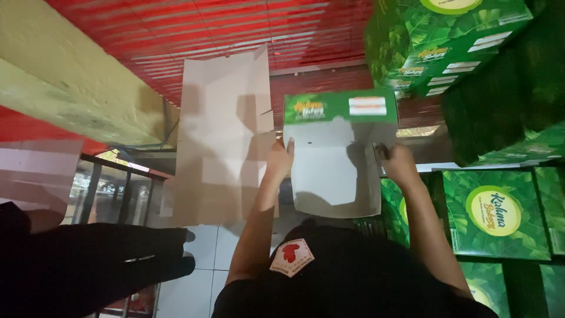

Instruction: Folding cardboard sheets into boxes for cake packaging.

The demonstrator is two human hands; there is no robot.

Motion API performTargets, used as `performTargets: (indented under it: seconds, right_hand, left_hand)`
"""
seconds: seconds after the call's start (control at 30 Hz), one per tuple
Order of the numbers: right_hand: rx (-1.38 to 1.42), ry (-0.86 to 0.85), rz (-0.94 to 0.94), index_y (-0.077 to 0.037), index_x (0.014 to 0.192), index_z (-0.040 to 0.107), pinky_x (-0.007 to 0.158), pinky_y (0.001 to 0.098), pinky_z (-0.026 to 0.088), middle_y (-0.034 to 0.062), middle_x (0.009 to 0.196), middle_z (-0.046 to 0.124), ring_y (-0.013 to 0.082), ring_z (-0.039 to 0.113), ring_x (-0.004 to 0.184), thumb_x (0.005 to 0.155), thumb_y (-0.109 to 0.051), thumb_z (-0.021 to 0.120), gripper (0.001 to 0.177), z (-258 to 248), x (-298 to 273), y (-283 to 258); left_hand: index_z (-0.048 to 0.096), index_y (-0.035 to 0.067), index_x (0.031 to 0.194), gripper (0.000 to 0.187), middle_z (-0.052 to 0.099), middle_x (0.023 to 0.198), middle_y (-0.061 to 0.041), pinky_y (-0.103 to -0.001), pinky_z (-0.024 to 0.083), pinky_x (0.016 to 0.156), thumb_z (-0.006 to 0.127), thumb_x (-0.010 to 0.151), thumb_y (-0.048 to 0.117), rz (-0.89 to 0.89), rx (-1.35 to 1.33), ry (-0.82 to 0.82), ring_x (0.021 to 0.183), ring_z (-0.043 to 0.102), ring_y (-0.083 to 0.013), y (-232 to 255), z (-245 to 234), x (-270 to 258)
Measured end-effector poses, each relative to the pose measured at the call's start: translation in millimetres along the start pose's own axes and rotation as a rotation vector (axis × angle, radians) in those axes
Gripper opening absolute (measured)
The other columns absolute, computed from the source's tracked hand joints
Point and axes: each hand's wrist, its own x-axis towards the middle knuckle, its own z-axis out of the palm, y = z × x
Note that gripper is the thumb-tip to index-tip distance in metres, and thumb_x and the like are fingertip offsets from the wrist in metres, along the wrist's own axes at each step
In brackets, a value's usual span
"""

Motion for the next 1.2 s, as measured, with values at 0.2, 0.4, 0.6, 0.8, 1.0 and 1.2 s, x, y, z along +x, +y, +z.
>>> performTargets:
  seconds: [0.2, 0.4, 0.6, 0.8, 1.0, 1.2]
  right_hand:
    - [1.202, -0.007, 0.436, -0.012, 0.124, 0.067, 0.103, 0.0457, 0.044, 0.0093, 0.120, 0.067, 0.0287, 0.063, 0.115, 0.102, -0.050, 0.061, 0.044, 58.4, 30.0, 72.5]
    - [0.393, -0.100, -0.012, 0.016, 0.139, 0.051, 0.106, 0.0456, 0.040, 0.0342, 0.127, 0.065, 0.0506, 0.047, 0.128, 0.111, -0.007, 0.033, 0.040, -68.1, -61.0, -116.5]
    - [-0.011, 0.215, -0.497, 0.009, 0.142, 0.053, 0.110, 0.0584, 0.038, 0.0339, 0.131, 0.062, 0.0490, 0.056, 0.121, 0.100, -0.005, 0.046, 0.045, -0.4, -7.2, -56.7]
    - [-0.582, 0.295, -0.439, -0.041, 0.169, 0.015, 0.061, 0.0482, 0.057, 0.0205, 0.121, 0.062, 0.0379, 0.071, 0.092, 0.093, 0.006, 0.059, 0.100, 33.9, 62.9, 6.5]
    - [0.820, 0.138, -0.070, -0.016, 0.146, 0.057, 0.101, 0.0508, 0.050, 0.0158, 0.136, 0.062, 0.0357, 0.060, 0.125, 0.103, -0.008, 0.060, 0.044, -7.6, 0.1, -20.4]
    - [0.775, 0.069, -0.038, -0.015, 0.143, 0.061, 0.118, 0.0549, 0.033, 0.0193, 0.152, 0.049, 0.0400, 0.040, 0.146, 0.099, -0.026, 0.067, 0.047, -21.0, -66.2, -79.4]
  left_hand:
    - [0.050, -0.006, 0.144, 0.054, 0.065, 0.122, -0.038, -0.060, 0.054, 0.088, 0.049, 0.090, -0.007, 0.655, -0.231, 0.077, 0.107, 0.063, -0.0576, -7.9, -10.0, -6.9]
    - [0.032, 0.029, 0.161, 0.110, 0.061, 0.132, -0.010, -0.039, 0.061, 0.090, 0.067, 0.069, -0.020, 0.634, 0.129, 0.019, 0.110, 0.072, -0.0335, -33.1, -11.3, 16.3]
    - [0.036, 0.015, 0.159, 0.073, 0.057, 0.144, -0.024, -0.052, 0.052, 0.106, 0.052, 0.091, -0.006, 0.583, -0.161, -0.147, 0.127, 0.059, -0.0466, -41.9, 2.3, 34.5]
    - [0.022, 0.014, 0.164, 0.084, 0.070, 0.122, -0.005, -0.032, 0.059, 0.081, 0.061, 0.089, 0.015, 0.604, 0.745, 0.328, 0.101, 0.074, -0.0147, -25.6, 25.4, 63.0]
    - [0.039, 0.019, 0.159, 0.058, 0.056, 0.148, -0.018, -0.050, 0.046, 0.108, 0.042, 0.108, 0.045, -0.044, -0.315, -0.027, 0.132, 0.058, -0.0369, 46.1, -81.0, -40.7]
    - [0.013, 0.018, 0.166, 0.103, 0.038, 0.155, -0.033, -0.056, 0.036, 0.117, 0.037, 0.091, 0.084, -0.122, -0.426, -0.496, 0.141, 0.042, -0.0491, 59.7, -82.7, -80.6]
